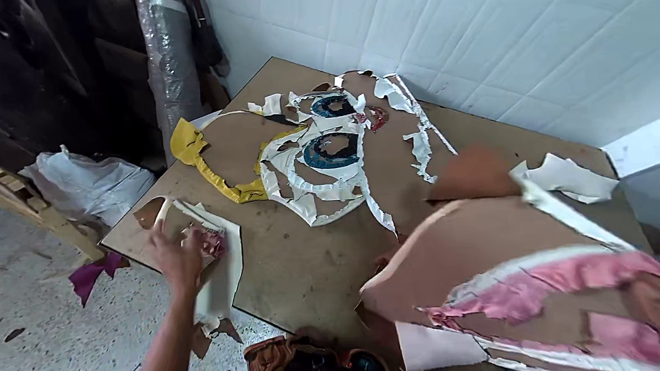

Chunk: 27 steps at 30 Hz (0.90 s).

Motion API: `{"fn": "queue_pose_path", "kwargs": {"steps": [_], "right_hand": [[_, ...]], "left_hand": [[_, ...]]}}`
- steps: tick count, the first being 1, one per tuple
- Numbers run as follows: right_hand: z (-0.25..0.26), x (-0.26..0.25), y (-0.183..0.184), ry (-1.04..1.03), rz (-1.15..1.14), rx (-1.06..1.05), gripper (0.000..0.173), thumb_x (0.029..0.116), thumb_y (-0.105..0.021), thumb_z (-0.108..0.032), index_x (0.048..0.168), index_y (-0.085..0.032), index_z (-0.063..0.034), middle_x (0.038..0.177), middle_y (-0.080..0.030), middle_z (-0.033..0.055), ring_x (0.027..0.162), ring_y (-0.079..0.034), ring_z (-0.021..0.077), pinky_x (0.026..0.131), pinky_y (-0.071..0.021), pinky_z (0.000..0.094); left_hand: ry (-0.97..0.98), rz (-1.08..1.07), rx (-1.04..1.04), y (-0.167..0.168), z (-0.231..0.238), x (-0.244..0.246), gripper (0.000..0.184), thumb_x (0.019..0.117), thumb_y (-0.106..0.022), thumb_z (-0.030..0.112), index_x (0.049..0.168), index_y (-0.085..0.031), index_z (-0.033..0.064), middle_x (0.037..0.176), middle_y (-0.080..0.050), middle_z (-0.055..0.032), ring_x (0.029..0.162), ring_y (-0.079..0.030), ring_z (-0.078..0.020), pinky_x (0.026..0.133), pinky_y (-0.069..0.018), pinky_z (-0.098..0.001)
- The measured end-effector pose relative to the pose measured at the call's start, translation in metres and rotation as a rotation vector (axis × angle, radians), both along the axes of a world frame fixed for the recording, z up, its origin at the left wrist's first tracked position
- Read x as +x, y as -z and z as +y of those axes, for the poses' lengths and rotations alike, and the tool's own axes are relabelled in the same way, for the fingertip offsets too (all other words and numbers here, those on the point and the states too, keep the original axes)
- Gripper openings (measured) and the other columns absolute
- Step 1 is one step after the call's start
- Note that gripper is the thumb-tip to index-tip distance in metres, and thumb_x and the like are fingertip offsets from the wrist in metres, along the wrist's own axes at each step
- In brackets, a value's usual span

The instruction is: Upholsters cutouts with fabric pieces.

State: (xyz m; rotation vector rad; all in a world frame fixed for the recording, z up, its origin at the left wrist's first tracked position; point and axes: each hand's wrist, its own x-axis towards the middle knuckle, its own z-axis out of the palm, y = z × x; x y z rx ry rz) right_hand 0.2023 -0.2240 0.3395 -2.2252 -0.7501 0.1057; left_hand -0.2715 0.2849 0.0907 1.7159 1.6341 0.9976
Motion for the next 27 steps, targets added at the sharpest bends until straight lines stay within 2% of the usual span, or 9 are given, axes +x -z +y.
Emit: {"fn": "queue_pose_path", "kwargs": {"steps": [2,4,7,10,12,17,21,23,27], "right_hand": [[0.035,0.021,0.003,-0.125,0.006,-0.121,0.04,0.1027,-0.055,-0.044,0.116,-0.068,-0.0077,0.096,-0.069,0.0047,0.084,-0.067,0.0119,0.076,-0.0586,0.0408],[0.089,0.03,0.006,-0.26,0.056,-0.194,0.039,0.1007,-0.055,-0.05,0.111,-0.072,-0.0163,0.087,-0.07,0.004,0.075,-0.067,0.0185,0.065,-0.0577,0.0489],[0.167,0.033,0.017,-0.586,0.191,-0.272,0.031,0.1033,-0.056,-0.043,0.114,-0.074,-0.0194,0.092,-0.073,0.0019,0.082,-0.069,0.0173,0.074,-0.0596,0.048],[0.228,0.029,0.046,-0.786,0.221,-0.269,0.03,0.1016,-0.059,-0.045,0.112,-0.076,-0.0224,0.093,-0.074,-0.0026,0.085,-0.07,0.0122,0.078,-0.061,0.0442],[0.243,0.028,0.075,-0.727,0.205,-0.115,0.03,0.0987,-0.067,-0.041,0.116,-0.073,-0.0177,0.099,-0.076,-0.0004,0.087,-0.073,0.0129,0.079,-0.0627,0.0419],[0.203,0.028,0.182,-0.379,0.43,0.321,0.046,0.1089,-0.044,-0.042,0.143,-0.051,-0.0124,0.132,-0.067,0.0065,0.114,-0.069,0.0256,0.092,-0.0606,0.0486],[0.145,-0.071,0.255,-0.393,0.785,0.135,0.069,0.0964,-0.067,-0.042,0.153,-0.041,-0.0121,0.127,-0.067,0.0087,0.108,-0.069,0.0217,0.091,-0.0608,0.0454],[0.129,-0.104,0.281,-0.355,0.795,0.129,0.081,0.0896,-0.077,-0.044,0.151,-0.042,-0.0042,0.121,-0.07,0.0086,0.107,-0.07,0.0163,0.094,-0.0613,0.0389],[0.122,-0.078,0.276,-0.351,0.663,0.275,0.05,0.095,-0.072,-0.037,0.131,-0.06,-0.0039,0.106,-0.074,0.0047,0.096,-0.072,0.0144,0.088,-0.0631,0.0362]], "left_hand": [[0.351,-0.261,-0.068,-0.016,-0.066,0.062,0.078,0.0962,-0.068,0.044,0.158,-0.035,0.0092,0.157,-0.043,-0.0171,0.141,-0.046,-0.0317,0.114,-0.0433,-0.0535],[0.778,-0.471,-0.298,-0.027,-0.136,0.126,0.095,0.0865,-0.069,0.066,0.161,-0.032,0.0201,0.156,-0.049,-0.0019,0.137,-0.053,-0.0208,0.11,-0.0506,-0.0461],[1.005,-0.737,-0.594,-0.018,-0.201,0.179,0.108,0.0768,-0.082,0.063,0.157,-0.033,0.0089,0.135,-0.065,-0.0092,0.118,-0.067,-0.0233,0.1,-0.0578,-0.045],[0.746,-1.048,-0.7,-0.003,-0.223,0.18,0.06,0.0878,-0.082,0.033,0.127,-0.057,-0.0039,0.107,-0.074,-0.0165,0.098,-0.073,-0.0262,0.091,-0.061,-0.0474],[0.553,-1.057,-0.696,0.007,-0.227,0.168,0.051,0.0893,-0.08,0.032,0.12,-0.061,-0.0038,0.1,-0.074,-0.0184,0.091,-0.075,-0.0287,0.085,-0.0627,-0.0491],[0.16,-1.116,-0.68,0.035,-0.245,0.135,0.059,0.094,-0.073,0.038,0.132,-0.052,-0.0029,0.104,-0.072,-0.0253,0.092,-0.074,-0.0338,0.082,-0.0633,-0.0521],[-0.031,-1.16,-0.625,0.038,-0.263,0.14,0.059,0.0998,-0.063,0.037,0.141,-0.044,0.0005,0.111,-0.07,-0.0251,0.098,-0.073,-0.0332,0.085,-0.0625,-0.0519],[-0.055,-1.118,-0.616,0.037,-0.268,0.147,0.054,0.1047,-0.055,0.037,0.143,-0.043,0.0008,0.115,-0.069,-0.0247,0.103,-0.072,-0.0333,0.087,-0.0618,-0.0521],[0.001,-0.842,-0.42,0.044,-0.25,0.132,0.054,0.1065,-0.044,0.046,0.143,-0.049,0.0068,0.122,-0.066,-0.0134,0.109,-0.066,-0.0254,0.092,-0.057,-0.0488]]}}
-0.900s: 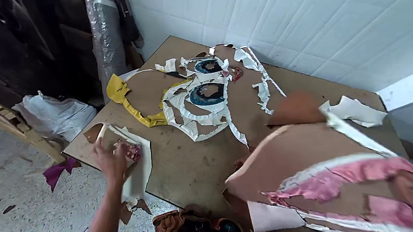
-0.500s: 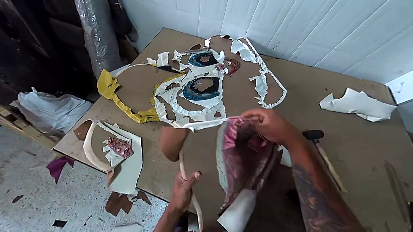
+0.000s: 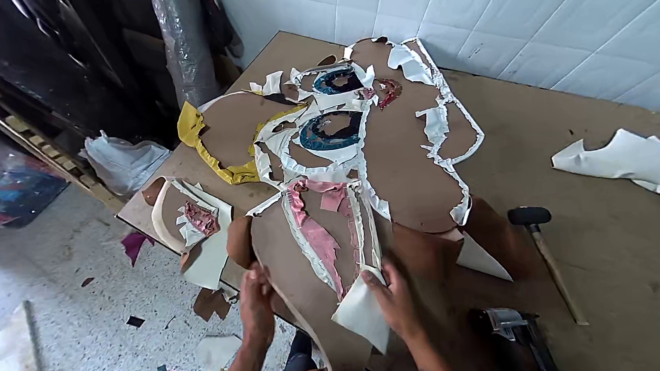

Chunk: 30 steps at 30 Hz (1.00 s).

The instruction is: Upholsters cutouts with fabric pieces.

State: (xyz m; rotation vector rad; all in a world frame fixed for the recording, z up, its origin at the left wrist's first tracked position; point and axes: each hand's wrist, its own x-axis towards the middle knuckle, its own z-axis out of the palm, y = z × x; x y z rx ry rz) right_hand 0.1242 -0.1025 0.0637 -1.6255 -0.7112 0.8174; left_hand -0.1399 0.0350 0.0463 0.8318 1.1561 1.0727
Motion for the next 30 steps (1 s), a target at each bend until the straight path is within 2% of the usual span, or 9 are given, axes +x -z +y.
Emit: {"fn": "queue_pose_path", "kwargs": {"steps": [4,7,8,10,11,13,17,24,30], "right_hand": [[-0.02,0.056,-0.043,-0.023,-0.113,0.015,0.042,0.0973,-0.067,-0.039,0.126,-0.065,-0.0081,0.101,-0.074,0.0053,0.089,-0.073,0.0176,0.08,-0.0643,0.0408],[-0.035,0.089,-0.067,-0.025,-0.153,0.051,0.051,0.0983,-0.063,-0.051,0.128,-0.064,-0.0096,0.103,-0.074,0.007,0.09,-0.073,0.0205,0.079,-0.0642,0.0414],[-0.038,0.09,-0.072,0.004,-0.16,0.056,0.053,0.0984,-0.061,-0.053,0.129,-0.064,-0.0097,0.105,-0.073,0.007,0.092,-0.073,0.0202,0.081,-0.0637,0.0402],[-0.046,0.081,-0.077,0.108,-0.159,0.044,0.053,0.1002,-0.06,-0.05,0.133,-0.062,-0.0073,0.114,-0.071,0.0076,0.101,-0.071,0.0177,0.089,-0.0614,0.0372],[-0.049,0.075,-0.075,0.161,-0.162,0.036,0.054,0.1013,-0.059,-0.047,0.135,-0.061,-0.0045,0.118,-0.071,0.0081,0.106,-0.07,0.0164,0.093,-0.0606,0.0361],[-0.058,0.057,-0.057,0.254,-0.167,-0.044,0.052,0.1022,-0.059,-0.043,0.135,-0.061,-0.0022,0.119,-0.071,0.0092,0.106,-0.07,0.015,0.095,-0.0596,0.0361],[-0.085,0.006,-0.003,0.329,-0.128,-0.268,0.044,0.1013,-0.062,-0.036,0.132,-0.063,-0.0034,0.118,-0.071,0.0108,0.106,-0.069,0.0167,0.095,-0.0588,0.0408],[-0.04,-0.001,0.062,0.327,-0.12,-0.301,0.046,0.1002,-0.06,-0.043,0.125,-0.068,-0.0051,0.107,-0.074,0.0069,0.096,-0.071,0.0136,0.089,-0.0613,0.0375],[-0.03,-0.015,0.075,0.384,-0.15,-0.267,0.042,0.1007,-0.061,-0.042,0.122,-0.069,-0.0062,0.102,-0.074,0.0045,0.092,-0.071,0.0114,0.084,-0.0616,0.0342]], "left_hand": [[0.014,0.138,0.318,-0.019,0.075,-0.02,0.07,0.1012,-0.052,0.055,0.153,-0.037,0.0102,0.149,-0.051,-0.0085,0.132,-0.054,-0.0231,0.107,-0.0493,-0.048],[0.342,0.041,0.527,-0.066,0.123,0.008,0.097,0.0883,-0.053,0.08,0.158,-0.031,0.0162,0.159,-0.043,-0.0079,0.144,-0.044,-0.0289,0.116,-0.0419,-0.0529],[0.5,0.017,0.529,-0.085,0.124,0.022,0.103,0.0842,-0.051,0.085,0.16,-0.03,0.0185,0.157,-0.046,-0.0062,0.142,-0.047,-0.027,0.115,-0.0445,-0.0507],[0.687,-0.087,0.334,-0.096,0.099,0.036,0.098,0.0719,-0.056,0.092,0.146,-0.053,0.0278,0.131,-0.069,0.0049,0.118,-0.066,-0.0117,0.098,-0.058,-0.0382],[0.762,-0.166,0.187,-0.085,0.087,0.033,0.094,0.0662,-0.065,0.09,0.135,-0.061,0.0253,0.117,-0.074,0.002,0.105,-0.071,-0.0128,0.089,-0.0612,-0.0395],[0.917,-0.222,-0.006,-0.057,0.072,0.022,0.091,0.0676,-0.081,0.073,0.136,-0.059,0.0162,0.117,-0.073,-0.0052,0.107,-0.07,-0.0187,0.094,-0.0587,-0.0443],[0.964,0.157,-0.247,-0.012,0.051,0.009,0.083,0.074,-0.093,0.034,0.14,-0.053,0.003,0.127,-0.069,-0.0094,0.12,-0.066,-0.0228,0.106,-0.0547,-0.0463],[0.847,0.486,-0.342,0.02,0.081,0.012,0.06,0.0774,-0.088,0.046,0.117,-0.069,0.0047,0.101,-0.076,-0.0101,0.093,-0.074,-0.0232,0.087,-0.0618,-0.045],[0.853,0.557,-0.263,0.032,0.1,0.009,0.061,0.0758,-0.088,0.053,0.114,-0.071,0.0082,0.097,-0.076,-0.0073,0.088,-0.074,-0.0206,0.084,-0.0627,-0.0446]]}}
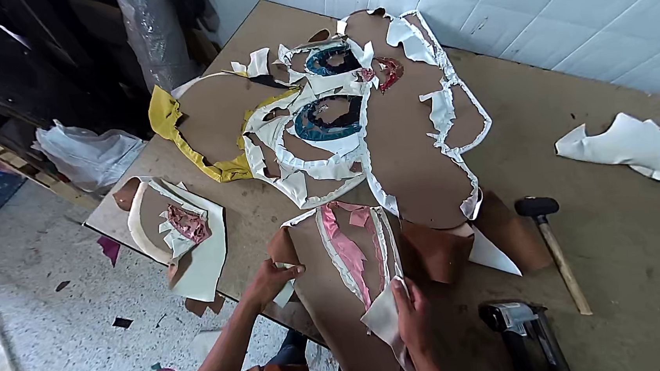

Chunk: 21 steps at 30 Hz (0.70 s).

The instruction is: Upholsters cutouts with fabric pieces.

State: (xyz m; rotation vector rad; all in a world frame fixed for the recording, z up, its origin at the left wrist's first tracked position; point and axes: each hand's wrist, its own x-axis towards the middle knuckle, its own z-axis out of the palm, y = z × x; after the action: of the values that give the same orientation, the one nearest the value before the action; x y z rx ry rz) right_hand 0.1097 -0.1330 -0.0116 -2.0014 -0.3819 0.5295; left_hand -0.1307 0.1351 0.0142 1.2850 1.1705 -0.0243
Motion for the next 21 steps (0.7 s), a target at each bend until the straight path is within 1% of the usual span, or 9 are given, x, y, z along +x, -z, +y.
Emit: {"fn": "queue_pose_path", "kwargs": {"steps": [1,3,7,10,12,14,18,19,21], "right_hand": [[0.0,-0.004,0.001,0.012,-0.004,0.022,0.041,0.101,-0.061,-0.04,0.121,-0.069,-0.0057,0.101,-0.074,0.0045,0.091,-0.071,0.011,0.084,-0.0617,0.0331],[0.002,-0.011,0.0,0.042,-0.008,0.051,0.039,0.1014,-0.061,-0.039,0.121,-0.068,-0.0054,0.099,-0.074,0.0039,0.089,-0.071,0.0106,0.081,-0.0619,0.0315],[0.002,-0.027,0.001,0.12,-0.019,0.036,0.041,0.1016,-0.061,-0.039,0.122,-0.068,-0.0042,0.097,-0.073,0.0045,0.086,-0.071,0.011,0.079,-0.0616,0.0308],[0.0,-0.037,0.006,0.175,-0.011,0.038,0.041,0.1019,-0.061,-0.039,0.122,-0.067,-0.0034,0.096,-0.073,0.0054,0.085,-0.07,0.0117,0.079,-0.0608,0.0308],[0.0,-0.04,0.006,0.203,-0.015,0.06,0.039,0.101,-0.063,-0.038,0.119,-0.068,-0.0037,0.093,-0.072,0.0049,0.083,-0.07,0.011,0.077,-0.0607,0.0297],[-0.001,-0.042,0.006,0.216,-0.017,0.077,0.038,0.1006,-0.064,-0.036,0.119,-0.068,-0.0033,0.093,-0.072,0.0047,0.083,-0.07,0.0107,0.076,-0.0607,0.0291],[-0.002,-0.04,0.006,0.21,-0.008,0.091,0.039,0.1006,-0.063,-0.038,0.118,-0.068,-0.0033,0.092,-0.072,0.006,0.081,-0.069,0.0126,0.075,-0.0604,0.0309],[-0.003,-0.038,0.007,0.202,-0.007,0.097,0.039,0.1006,-0.063,-0.037,0.118,-0.068,-0.0027,0.093,-0.072,0.0066,0.082,-0.069,0.0129,0.076,-0.0605,0.0313],[-0.004,-0.033,0.004,0.188,0.011,0.096,0.041,0.1006,-0.063,-0.035,0.123,-0.066,-0.0003,0.101,-0.073,0.0091,0.09,-0.07,0.014,0.083,-0.0601,0.0335]], "left_hand": [[0.007,-0.002,0.012,0.002,0.002,0.0,0.061,0.0762,-0.087,0.054,0.114,-0.071,0.0092,0.097,-0.076,-0.0068,0.088,-0.074,-0.0201,0.084,-0.0625,-0.0446],[0.009,-0.007,0.029,0.002,0.006,0.002,0.059,0.0773,-0.086,0.054,0.112,-0.071,0.0095,0.093,-0.075,-0.0067,0.083,-0.073,-0.0194,0.08,-0.0621,-0.0436],[0.033,0.02,0.041,-0.001,0.016,0.009,0.058,0.0808,-0.084,0.053,0.111,-0.07,0.0061,0.088,-0.074,-0.0095,0.078,-0.072,-0.0215,0.075,-0.0612,-0.045],[0.086,0.035,0.033,-0.002,0.025,0.015,0.056,0.0837,-0.082,0.052,0.114,-0.069,0.0067,0.091,-0.074,-0.0104,0.08,-0.072,-0.0229,0.077,-0.0614,-0.0472],[0.105,0.016,0.046,-0.001,0.028,0.019,0.054,0.0838,-0.082,0.051,0.113,-0.07,0.0071,0.09,-0.075,-0.0106,0.08,-0.073,-0.0238,0.076,-0.0618,-0.0481],[0.119,-0.012,0.052,0.001,0.03,0.021,0.055,0.0837,-0.082,0.051,0.115,-0.069,0.0076,0.09,-0.075,-0.0105,0.081,-0.074,-0.0238,0.076,-0.0624,-0.048],[0.124,0.001,0.054,0.001,0.031,0.022,0.059,0.0819,-0.082,0.055,0.112,-0.07,0.006,0.09,-0.075,-0.0119,0.08,-0.073,-0.025,0.077,-0.0621,-0.049],[0.134,0.018,0.073,0.0,0.03,0.022,0.059,0.0822,-0.081,0.056,0.111,-0.07,0.0064,0.089,-0.074,-0.0116,0.08,-0.073,-0.0247,0.077,-0.0617,-0.0489],[0.165,0.046,0.109,-0.006,0.025,0.021,0.059,0.0846,-0.078,0.058,0.112,-0.07,0.006,0.091,-0.074,-0.0126,0.083,-0.072,-0.0261,0.08,-0.0607,-0.0515]]}}
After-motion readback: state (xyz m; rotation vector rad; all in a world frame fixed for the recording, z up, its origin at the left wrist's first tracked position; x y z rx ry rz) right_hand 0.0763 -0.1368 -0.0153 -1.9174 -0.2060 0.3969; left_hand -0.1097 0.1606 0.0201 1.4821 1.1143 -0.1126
